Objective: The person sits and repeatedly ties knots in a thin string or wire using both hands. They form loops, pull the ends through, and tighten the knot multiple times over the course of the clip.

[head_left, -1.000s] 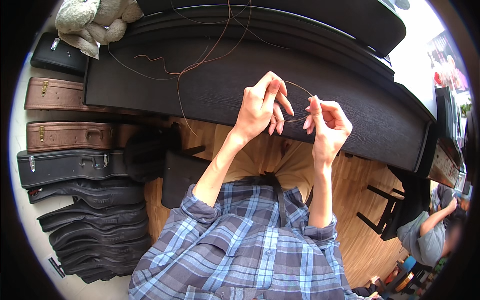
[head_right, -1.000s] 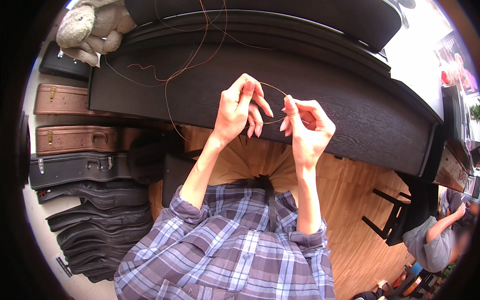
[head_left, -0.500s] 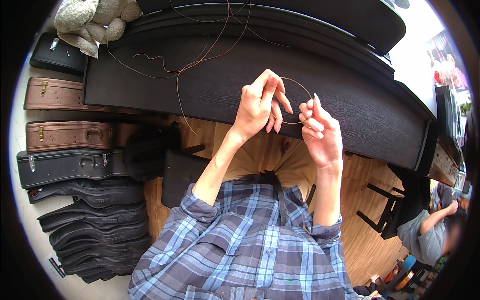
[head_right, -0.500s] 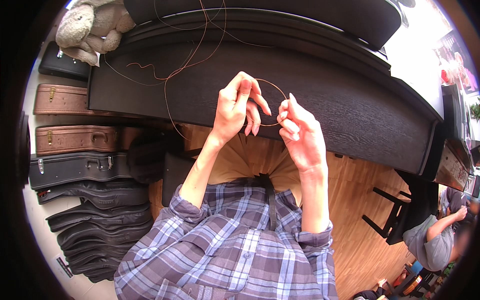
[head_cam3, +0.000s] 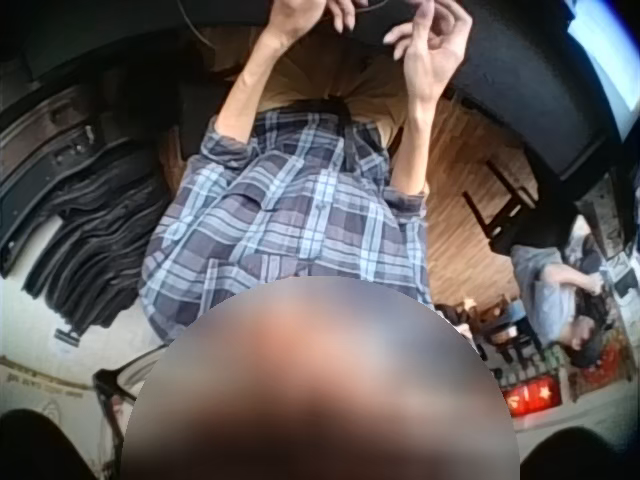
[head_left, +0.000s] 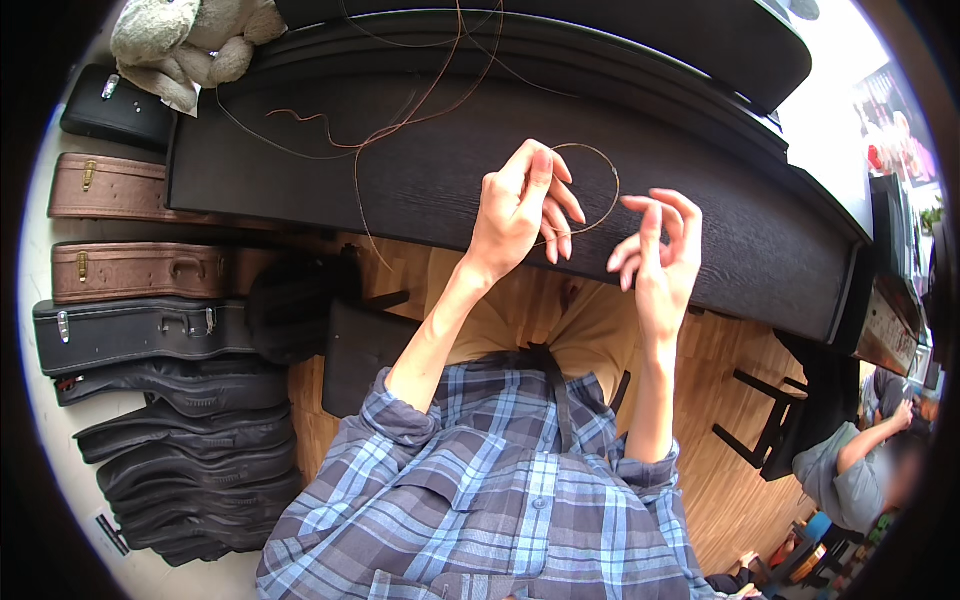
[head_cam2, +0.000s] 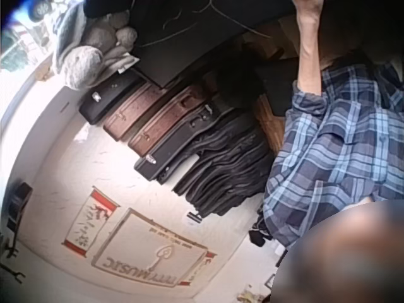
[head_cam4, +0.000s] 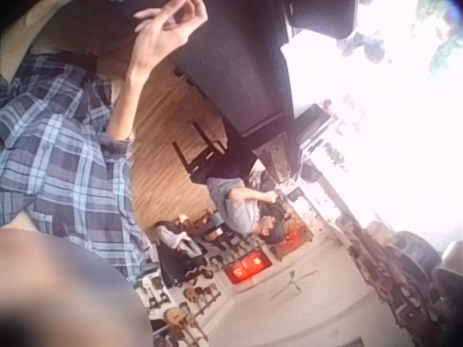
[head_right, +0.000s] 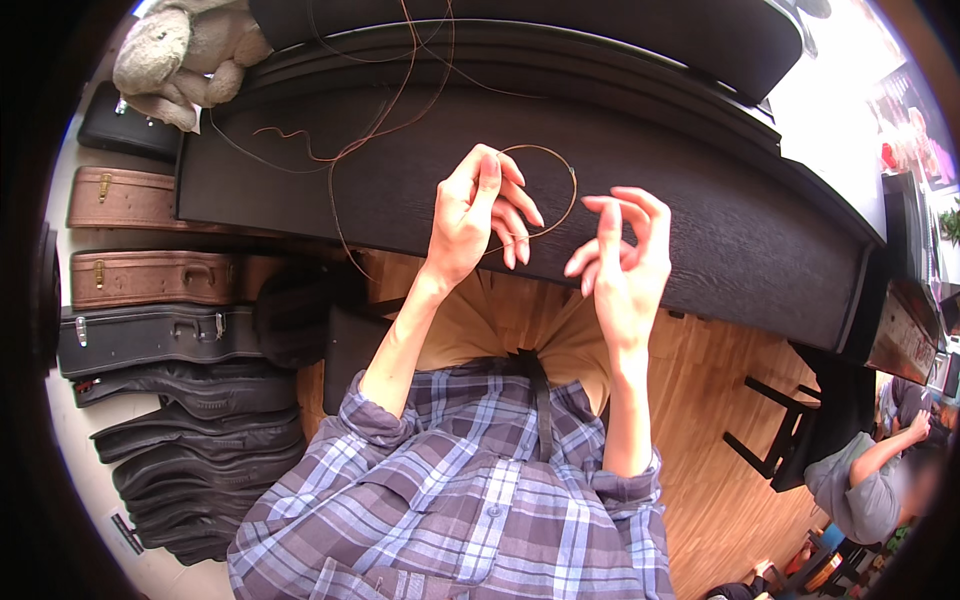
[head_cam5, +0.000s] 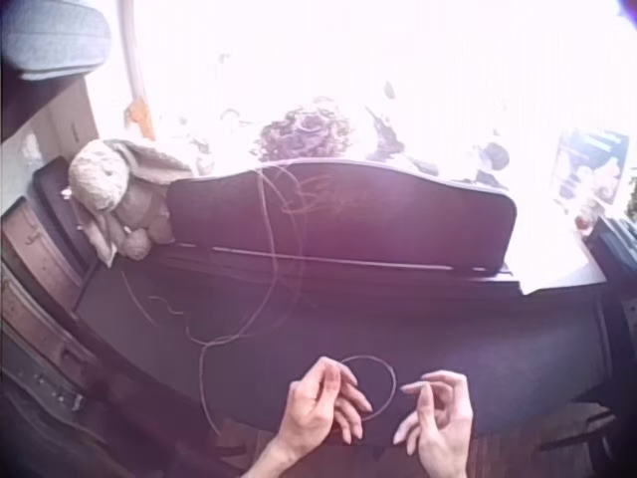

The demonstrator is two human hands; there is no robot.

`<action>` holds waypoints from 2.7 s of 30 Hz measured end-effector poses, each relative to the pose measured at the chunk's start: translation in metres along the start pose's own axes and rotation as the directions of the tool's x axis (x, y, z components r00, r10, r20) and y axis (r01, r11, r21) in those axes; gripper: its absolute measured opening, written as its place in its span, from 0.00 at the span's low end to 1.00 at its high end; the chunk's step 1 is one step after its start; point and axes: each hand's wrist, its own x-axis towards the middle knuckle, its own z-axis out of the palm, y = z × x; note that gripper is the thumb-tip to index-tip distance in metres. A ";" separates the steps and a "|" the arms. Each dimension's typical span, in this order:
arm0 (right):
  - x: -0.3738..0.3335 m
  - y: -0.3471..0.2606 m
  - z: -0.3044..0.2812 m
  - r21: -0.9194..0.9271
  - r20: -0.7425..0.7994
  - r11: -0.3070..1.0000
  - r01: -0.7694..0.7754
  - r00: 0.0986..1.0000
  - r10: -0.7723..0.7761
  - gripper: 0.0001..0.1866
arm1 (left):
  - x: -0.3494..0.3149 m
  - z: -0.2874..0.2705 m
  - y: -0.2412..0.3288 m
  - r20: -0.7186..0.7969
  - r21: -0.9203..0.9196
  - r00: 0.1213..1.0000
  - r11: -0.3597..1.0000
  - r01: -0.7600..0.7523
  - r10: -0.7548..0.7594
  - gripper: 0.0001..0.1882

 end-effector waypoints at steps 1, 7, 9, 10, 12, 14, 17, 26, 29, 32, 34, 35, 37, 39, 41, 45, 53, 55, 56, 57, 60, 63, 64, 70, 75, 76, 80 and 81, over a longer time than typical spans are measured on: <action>-0.007 -0.001 -0.001 -0.039 -0.026 0.999 -0.004 1.000 0.003 0.14 | 0.000 0.000 0.000 -0.006 -0.009 1.000 1.000 -0.004 0.004 0.21; -0.068 0.014 0.022 0.005 0.047 0.988 -0.151 0.987 0.151 0.17 | 0.003 -0.004 -0.006 0.013 -0.103 0.997 0.992 -0.077 0.079 0.21; -0.075 0.022 0.033 -0.051 0.092 0.987 -0.152 0.984 0.156 0.22 | 0.004 -0.009 -0.006 0.082 -0.145 0.992 0.986 -0.087 0.099 0.20; -0.078 0.025 0.037 -0.092 0.083 0.988 -0.122 0.988 0.130 0.25 | 0.004 -0.011 -0.006 0.101 -0.171 0.989 0.981 -0.088 0.107 0.20; -0.079 0.027 0.045 -0.174 0.089 0.984 -0.030 0.995 0.046 0.27 | 0.005 -0.014 -0.006 0.134 -0.228 0.983 0.969 -0.095 0.128 0.19; -0.079 0.026 0.050 -0.099 0.121 0.994 -0.047 0.991 0.059 0.27 | 0.005 -0.015 -0.005 0.165 -0.219 0.978 0.972 -0.087 0.125 0.18; -0.070 0.026 0.058 0.071 0.130 0.994 -0.083 0.989 0.073 0.21 | 0.004 -0.011 -0.007 0.165 -0.188 0.977 0.977 -0.101 0.133 0.18; -0.046 0.023 0.034 0.179 0.069 0.975 -0.129 0.991 0.119 0.08 | 0.005 -0.014 -0.008 0.151 -0.093 0.973 0.983 -0.161 0.174 0.15; -0.041 0.020 0.021 0.189 0.024 0.974 -0.128 0.992 0.126 0.08 | 0.003 -0.014 -0.009 0.165 -0.118 0.969 0.979 -0.167 0.185 0.08; -0.038 0.015 0.010 0.293 0.081 0.941 -0.168 0.985 0.151 0.08 | 0.000 -0.013 -0.009 0.184 -0.129 0.971 0.983 -0.130 0.152 0.03; -0.037 0.012 0.006 0.334 0.100 0.929 -0.161 0.986 0.134 0.07 | -0.001 -0.011 -0.008 0.177 -0.080 0.974 0.988 -0.130 0.142 0.04; -0.037 0.011 0.005 0.358 0.103 0.918 -0.171 0.984 0.144 0.07 | -0.002 -0.011 -0.008 0.166 -0.068 0.978 0.991 -0.116 0.126 0.06; -0.037 0.010 0.003 0.348 0.091 0.924 -0.160 0.986 0.136 0.07 | -0.002 -0.011 -0.007 0.175 -0.045 0.976 0.992 -0.121 0.127 0.06; -0.037 0.011 0.001 0.362 0.086 0.920 -0.152 0.988 0.129 0.07 | -0.002 -0.011 -0.007 0.187 -0.015 0.974 0.991 -0.131 0.132 0.06; -0.034 0.014 -0.002 0.406 0.092 0.903 -0.143 0.989 0.115 0.06 | -0.001 -0.010 -0.007 0.203 0.017 0.969 0.989 -0.149 0.142 0.06; -0.030 0.023 -0.004 0.397 0.036 0.918 0.011 0.999 -0.027 0.04 | -0.002 -0.011 -0.007 0.246 0.074 0.962 0.987 -0.142 0.120 0.06; -0.026 0.022 -0.001 0.479 0.047 0.878 -0.013 0.999 -0.011 0.06 | -0.003 -0.010 -0.002 0.330 0.229 0.941 0.960 -0.162 0.080 0.06; -0.026 0.021 0.000 0.457 0.039 0.890 0.007 0.999 -0.028 0.06 | -0.002 -0.010 -0.002 0.358 0.232 0.931 0.960 -0.159 0.068 0.05; -0.025 0.021 0.000 0.444 0.032 0.896 0.014 0.999 -0.031 0.07 | -0.001 -0.010 -0.001 0.371 0.236 0.927 0.959 -0.156 0.059 0.05; -0.025 0.021 0.001 0.425 0.005 0.904 0.047 0.998 -0.055 0.07 | -0.001 -0.010 -0.001 0.395 0.250 0.916 0.951 -0.184 0.073 0.05; -0.023 0.020 0.004 0.359 -0.082 0.923 0.139 0.990 -0.118 0.09 | 0.000 -0.011 -0.001 0.460 0.283 0.884 0.928 -0.241 0.089 0.04; -0.023 0.019 0.010 0.280 -0.172 0.938 0.203 0.972 -0.159 0.09 | 0.000 -0.011 -0.002 0.489 0.285 0.868 0.925 -0.251 0.085 0.04; -0.023 0.018 0.011 0.254 -0.198 0.944 0.212 0.966 -0.164 0.09 | 0.000 -0.009 -0.003 0.484 0.281 0.870 0.926 -0.252 0.090 0.04; -0.022 0.014 0.017 0.110 -0.296 0.965 0.238 0.935 -0.197 0.11 | 0.000 -0.009 -0.004 0.489 0.265 0.863 0.920 -0.288 0.129 0.03; -0.019 0.009 0.014 0.203 -0.235 0.964 0.174 0.964 -0.124 0.15 | -0.001 -0.008 -0.004 0.485 0.246 0.865 0.928 -0.279 0.132 0.03; -0.018 0.007 0.012 0.264 -0.200 0.954 0.143 0.976 -0.091 0.15 | -0.001 -0.009 -0.005 0.487 0.237 0.863 0.931 -0.276 0.132 0.02; -0.016 0.003 0.003 0.401 0.025 0.912 -0.086 0.996 0.083 0.17 | -0.001 -0.009 -0.009 0.493 0.182 0.854 0.940 -0.288 0.166 0.04; -0.014 0.004 0.003 0.327 0.086 0.937 -0.123 0.991 0.100 0.18 | -0.001 -0.010 -0.010 0.491 0.157 0.851 0.943 -0.293 0.183 0.04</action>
